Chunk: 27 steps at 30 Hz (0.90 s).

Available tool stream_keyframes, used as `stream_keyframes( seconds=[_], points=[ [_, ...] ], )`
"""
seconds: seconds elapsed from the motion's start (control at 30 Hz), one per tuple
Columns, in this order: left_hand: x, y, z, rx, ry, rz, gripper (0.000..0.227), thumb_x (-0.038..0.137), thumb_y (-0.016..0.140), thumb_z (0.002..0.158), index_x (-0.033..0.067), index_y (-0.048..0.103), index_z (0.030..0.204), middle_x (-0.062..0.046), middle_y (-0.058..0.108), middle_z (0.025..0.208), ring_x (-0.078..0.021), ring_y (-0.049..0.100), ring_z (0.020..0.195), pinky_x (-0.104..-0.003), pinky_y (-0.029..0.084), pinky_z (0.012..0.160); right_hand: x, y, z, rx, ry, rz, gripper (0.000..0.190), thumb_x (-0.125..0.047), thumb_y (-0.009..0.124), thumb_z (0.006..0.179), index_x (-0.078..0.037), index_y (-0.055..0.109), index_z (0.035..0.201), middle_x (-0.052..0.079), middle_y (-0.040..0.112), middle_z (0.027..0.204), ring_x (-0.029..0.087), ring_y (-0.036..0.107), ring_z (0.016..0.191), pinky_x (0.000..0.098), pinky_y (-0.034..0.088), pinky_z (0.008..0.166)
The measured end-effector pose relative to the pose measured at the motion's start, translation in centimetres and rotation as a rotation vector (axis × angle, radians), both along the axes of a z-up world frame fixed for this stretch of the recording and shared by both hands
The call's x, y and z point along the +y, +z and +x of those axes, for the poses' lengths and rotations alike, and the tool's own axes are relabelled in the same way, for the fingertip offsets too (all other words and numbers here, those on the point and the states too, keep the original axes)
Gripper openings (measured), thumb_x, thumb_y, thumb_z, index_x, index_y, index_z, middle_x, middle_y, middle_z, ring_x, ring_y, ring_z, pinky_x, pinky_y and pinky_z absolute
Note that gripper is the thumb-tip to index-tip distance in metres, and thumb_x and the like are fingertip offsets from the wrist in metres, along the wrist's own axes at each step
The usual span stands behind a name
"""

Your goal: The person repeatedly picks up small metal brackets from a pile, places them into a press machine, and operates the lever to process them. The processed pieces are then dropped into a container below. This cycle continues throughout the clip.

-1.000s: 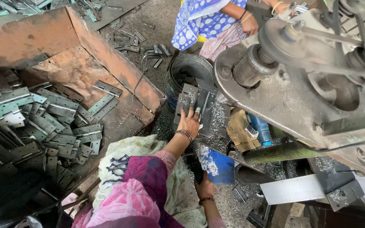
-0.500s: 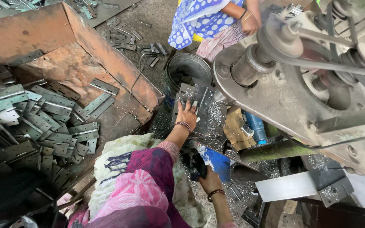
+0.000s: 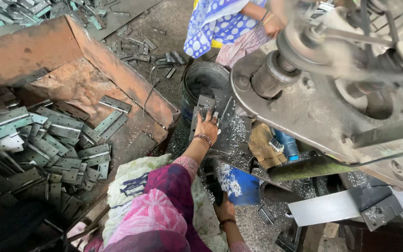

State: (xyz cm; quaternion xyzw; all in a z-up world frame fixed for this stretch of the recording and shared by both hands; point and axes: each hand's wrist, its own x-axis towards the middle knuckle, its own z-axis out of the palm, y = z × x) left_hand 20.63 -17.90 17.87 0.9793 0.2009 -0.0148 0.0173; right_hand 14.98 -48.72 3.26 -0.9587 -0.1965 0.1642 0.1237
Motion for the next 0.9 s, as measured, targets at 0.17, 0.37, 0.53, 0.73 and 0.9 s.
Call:
stream_keyframes(
  seconds=[0.17, 0.37, 0.53, 0.73, 0.9],
  points=[
    [-0.2, 0.7, -0.2, 0.08, -0.052, -0.004, 0.05, 0.023, 0.042, 0.099, 0.0074, 0.054, 0.145, -0.009, 0.04, 0.158, -0.0348, 0.02, 0.152, -0.068, 0.016, 0.118, 0.2, 6.1, 1.0, 0.092, 0.047, -0.096, 0.059, -0.036, 0.08, 0.079, -0.019, 0.054, 0.129, 0.023, 0.074, 0.104, 0.044, 0.071, 0.101, 0.0538, 0.058, 0.086],
    [-4.3, 0.4, -5.4, 0.088, -0.167, 0.052, 0.041, 0.026, 0.046, 0.101, 0.0088, 0.067, 0.131, -0.014, 0.054, 0.148, -0.0352, 0.033, 0.147, -0.063, 0.025, 0.118, 1.2, 10.6, 2.1, 0.145, 0.117, -0.1, 0.053, -0.031, 0.081, 0.077, -0.009, 0.057, 0.118, 0.024, 0.073, 0.104, 0.043, 0.071, 0.102, 0.0505, 0.057, 0.087],
    [-6.6, -1.1, -10.1, -0.067, -0.302, 0.155, 0.036, 0.025, 0.055, 0.093, 0.0069, 0.074, 0.119, -0.013, 0.063, 0.133, -0.0359, 0.041, 0.139, -0.061, 0.032, 0.113, 1.2, 10.1, 1.3, 0.115, 0.105, -0.075, 0.05, -0.028, 0.079, 0.076, -0.009, 0.059, 0.117, 0.024, 0.073, 0.103, 0.043, 0.071, 0.101, 0.051, 0.057, 0.086],
    [-6.5, -0.4, -10.5, -0.268, -0.316, 0.223, 0.029, 0.024, 0.059, 0.088, 0.0076, 0.077, 0.105, -0.013, 0.067, 0.123, -0.0331, 0.048, 0.129, -0.061, 0.038, 0.108, 0.8, 10.0, 1.9, 0.141, 0.099, -0.03, 0.053, -0.033, 0.078, 0.079, -0.011, 0.058, 0.124, 0.023, 0.074, 0.104, 0.041, 0.072, 0.1, 0.0493, 0.057, 0.087],
    [-5.6, 0.4, -11.1, -0.809, -0.28, 0.018, 0.026, 0.018, 0.065, 0.079, 0.0048, 0.076, 0.099, -0.011, 0.07, 0.121, -0.0278, 0.056, 0.116, -0.05, 0.045, 0.101, 1.0, 10.7, 2.6, 0.029, 0.143, 0.222, 0.052, -0.038, 0.076, 0.089, -0.011, 0.06, 0.131, 0.024, 0.072, 0.11, 0.04, 0.072, 0.098, 0.0481, 0.056, 0.085]
  ],
)
